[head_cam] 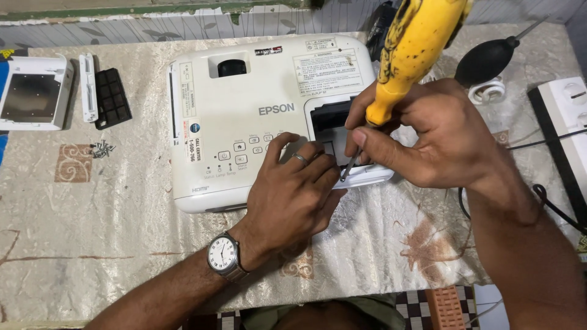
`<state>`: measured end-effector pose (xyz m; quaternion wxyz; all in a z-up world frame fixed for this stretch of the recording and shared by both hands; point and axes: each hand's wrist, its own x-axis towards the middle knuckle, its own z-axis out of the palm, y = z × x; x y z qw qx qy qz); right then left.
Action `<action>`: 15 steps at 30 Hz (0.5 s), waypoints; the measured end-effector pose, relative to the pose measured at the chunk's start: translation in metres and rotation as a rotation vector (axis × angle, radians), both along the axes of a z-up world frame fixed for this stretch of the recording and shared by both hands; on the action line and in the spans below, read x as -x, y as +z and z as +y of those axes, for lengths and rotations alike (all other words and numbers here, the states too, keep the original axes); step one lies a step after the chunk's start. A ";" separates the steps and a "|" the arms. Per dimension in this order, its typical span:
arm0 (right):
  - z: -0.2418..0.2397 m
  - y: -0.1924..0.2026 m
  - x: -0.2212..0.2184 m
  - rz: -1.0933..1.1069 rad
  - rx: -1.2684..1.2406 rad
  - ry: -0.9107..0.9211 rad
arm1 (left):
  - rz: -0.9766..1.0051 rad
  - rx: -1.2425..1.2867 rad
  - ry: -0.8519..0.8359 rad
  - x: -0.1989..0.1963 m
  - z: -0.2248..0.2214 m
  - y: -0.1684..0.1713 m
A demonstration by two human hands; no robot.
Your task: Disassembling and repairing an Epson projector using a screwdriver
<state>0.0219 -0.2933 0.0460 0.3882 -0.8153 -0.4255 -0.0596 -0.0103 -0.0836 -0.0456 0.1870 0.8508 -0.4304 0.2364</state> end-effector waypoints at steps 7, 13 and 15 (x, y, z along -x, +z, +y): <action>0.001 0.003 0.001 0.007 0.006 0.021 | -0.002 -0.023 0.020 0.000 0.001 -0.002; 0.002 0.000 -0.001 0.042 0.020 0.019 | 0.018 -0.012 0.010 0.000 0.001 0.000; 0.002 0.000 -0.001 0.046 0.027 0.017 | 0.024 -0.006 0.005 0.000 0.001 -0.001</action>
